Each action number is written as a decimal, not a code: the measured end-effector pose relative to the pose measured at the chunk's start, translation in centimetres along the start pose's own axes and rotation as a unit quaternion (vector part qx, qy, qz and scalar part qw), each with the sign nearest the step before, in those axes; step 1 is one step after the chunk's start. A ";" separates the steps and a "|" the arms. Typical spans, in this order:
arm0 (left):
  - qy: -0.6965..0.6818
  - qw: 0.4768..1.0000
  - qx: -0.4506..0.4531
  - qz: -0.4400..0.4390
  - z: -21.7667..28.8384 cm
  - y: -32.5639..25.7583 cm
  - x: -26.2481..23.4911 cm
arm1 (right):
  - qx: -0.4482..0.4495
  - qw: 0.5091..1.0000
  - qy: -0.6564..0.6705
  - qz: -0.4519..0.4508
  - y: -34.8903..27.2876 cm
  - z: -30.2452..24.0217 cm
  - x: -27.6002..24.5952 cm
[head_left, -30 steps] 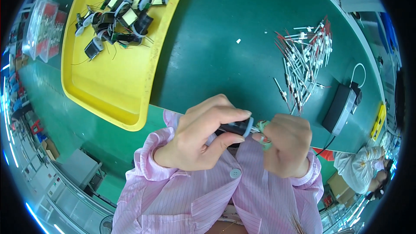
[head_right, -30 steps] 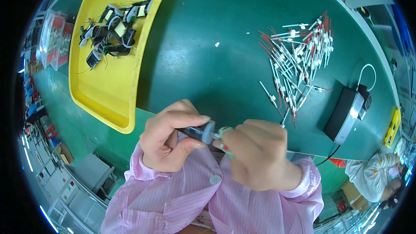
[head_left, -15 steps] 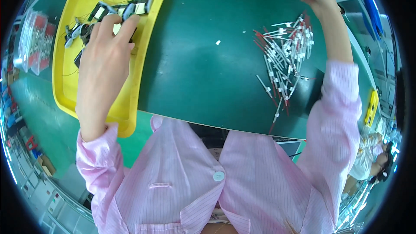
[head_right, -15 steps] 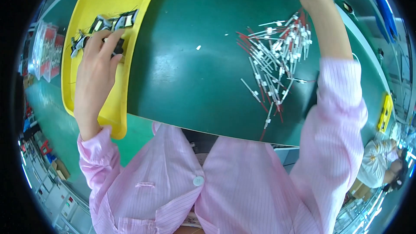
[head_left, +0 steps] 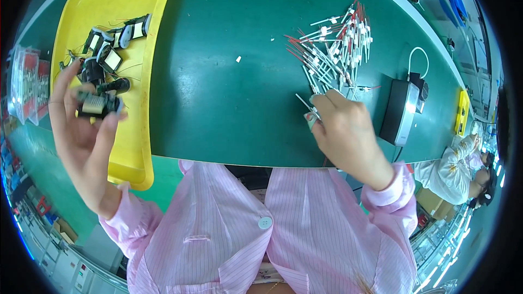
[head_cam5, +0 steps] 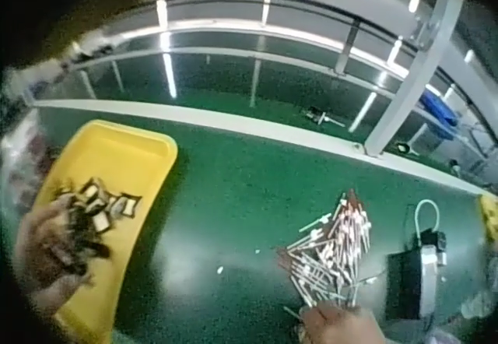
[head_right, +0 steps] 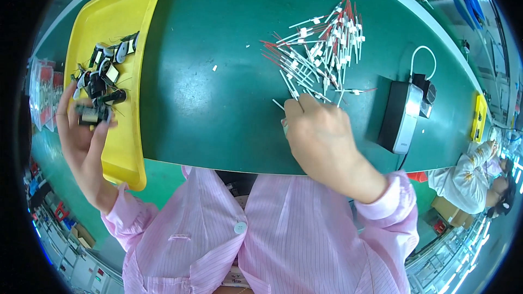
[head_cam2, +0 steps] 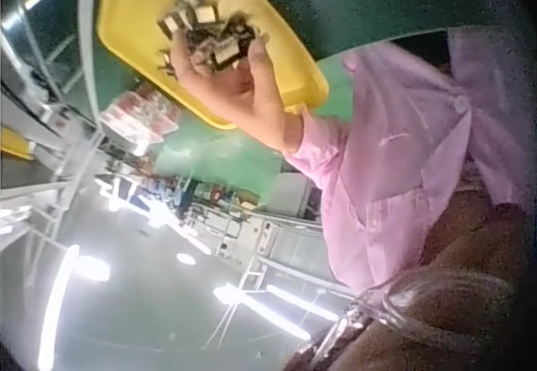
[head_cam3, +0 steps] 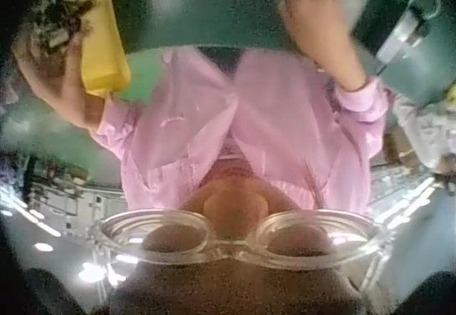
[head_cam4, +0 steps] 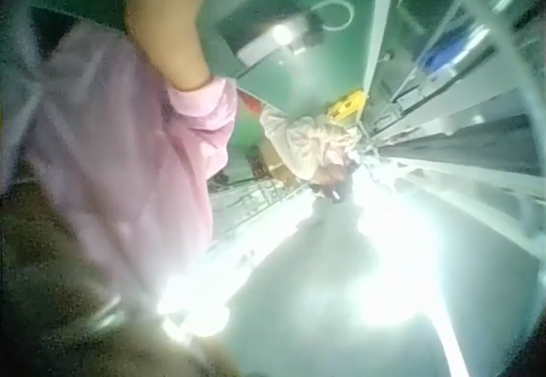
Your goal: The person assembles small electronic components by hand, inserting internal pieces such as white pins and red wires into grey housings.
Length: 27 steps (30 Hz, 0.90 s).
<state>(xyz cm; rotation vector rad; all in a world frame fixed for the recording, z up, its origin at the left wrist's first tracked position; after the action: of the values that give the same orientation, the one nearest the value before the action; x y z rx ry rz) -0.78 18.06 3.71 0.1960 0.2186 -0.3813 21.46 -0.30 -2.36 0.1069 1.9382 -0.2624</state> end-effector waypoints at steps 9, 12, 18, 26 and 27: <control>-0.490 0.837 -0.212 -0.115 -3.2 -8.2 6.6 | 0.075 0.940 0.333 0.012 -0.4 0.7 -0.5; -0.455 0.849 -0.249 -0.106 -4.1 -9.5 9.0 | 0.033 0.714 0.696 0.062 -1.4 -0.1 -1.7; -0.382 0.857 -0.197 -0.284 -1.1 -9.7 12.3 | -0.064 0.646 0.753 0.104 -2.1 -2.3 -2.2; -0.357 0.842 -0.193 -0.356 0.9 -10.4 14.3 | -0.142 0.696 0.689 0.142 -2.6 -2.5 -4.6; -0.347 0.850 -0.191 -0.347 0.8 -10.2 14.2 | -0.141 0.697 0.689 0.142 -2.8 -2.9 -4.8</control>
<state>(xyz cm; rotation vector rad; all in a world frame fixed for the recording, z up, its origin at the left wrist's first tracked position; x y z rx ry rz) 8.23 3.69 -0.57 -0.4389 -0.3735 -1.0883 20.08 -2.11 3.45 0.5105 3.3749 0.5200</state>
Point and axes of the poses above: each hand's wrist, its own y-axis towards the middle knuckle, its own x-axis out of the palm, z = x × y, the point moved 10 cm from there along y, towards the middle knuckle, and after that the axes turned 1 degree about z, right-handed, at the moved point
